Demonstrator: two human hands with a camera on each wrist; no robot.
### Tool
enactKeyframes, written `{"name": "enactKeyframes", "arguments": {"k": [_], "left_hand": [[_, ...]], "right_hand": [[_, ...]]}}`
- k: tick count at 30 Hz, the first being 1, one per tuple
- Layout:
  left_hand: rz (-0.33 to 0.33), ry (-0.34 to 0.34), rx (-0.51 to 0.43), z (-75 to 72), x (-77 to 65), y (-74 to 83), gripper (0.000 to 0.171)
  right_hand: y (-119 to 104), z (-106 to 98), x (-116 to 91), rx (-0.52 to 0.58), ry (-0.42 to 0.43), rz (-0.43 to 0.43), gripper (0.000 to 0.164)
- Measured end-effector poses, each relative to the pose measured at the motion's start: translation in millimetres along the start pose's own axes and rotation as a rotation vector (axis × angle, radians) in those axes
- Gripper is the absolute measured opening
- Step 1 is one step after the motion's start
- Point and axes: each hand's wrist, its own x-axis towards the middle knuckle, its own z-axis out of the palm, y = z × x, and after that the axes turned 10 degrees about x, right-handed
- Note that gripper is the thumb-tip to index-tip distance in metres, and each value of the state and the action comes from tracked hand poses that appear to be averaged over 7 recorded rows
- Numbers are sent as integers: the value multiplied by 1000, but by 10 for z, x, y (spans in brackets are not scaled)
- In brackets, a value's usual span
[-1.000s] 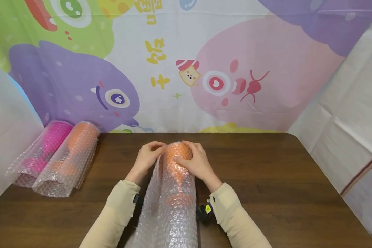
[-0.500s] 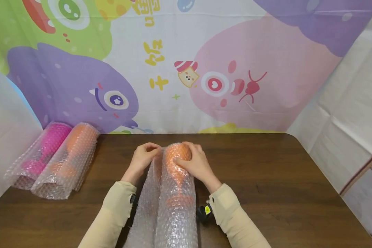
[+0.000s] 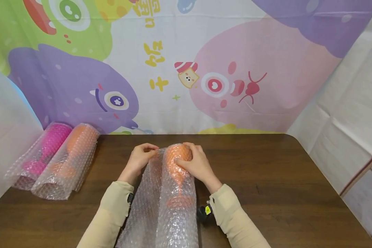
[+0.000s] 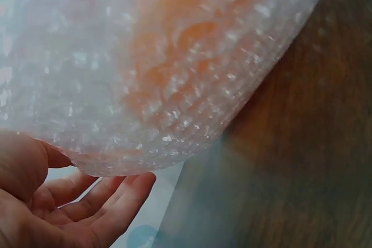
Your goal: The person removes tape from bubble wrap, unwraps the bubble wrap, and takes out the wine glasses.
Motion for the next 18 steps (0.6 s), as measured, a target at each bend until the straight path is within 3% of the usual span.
{"name": "enactKeyframes", "arguments": {"k": [7, 11, 14, 18], "left_hand": [[5, -7, 11, 15, -12, 27, 21], [50, -33, -27, 38, -27, 43, 29], [96, -37, -49, 51, -46, 55, 27], [109, -33, -60, 76, -45, 58, 21]], "right_hand": [[0, -22, 10, -27, 2, -1, 62], [-20, -33, -1, -66, 6, -3, 64], [-28, -37, -10, -84, -6, -30, 66], [-44, -35, -23, -101, -20, -111, 65]]}}
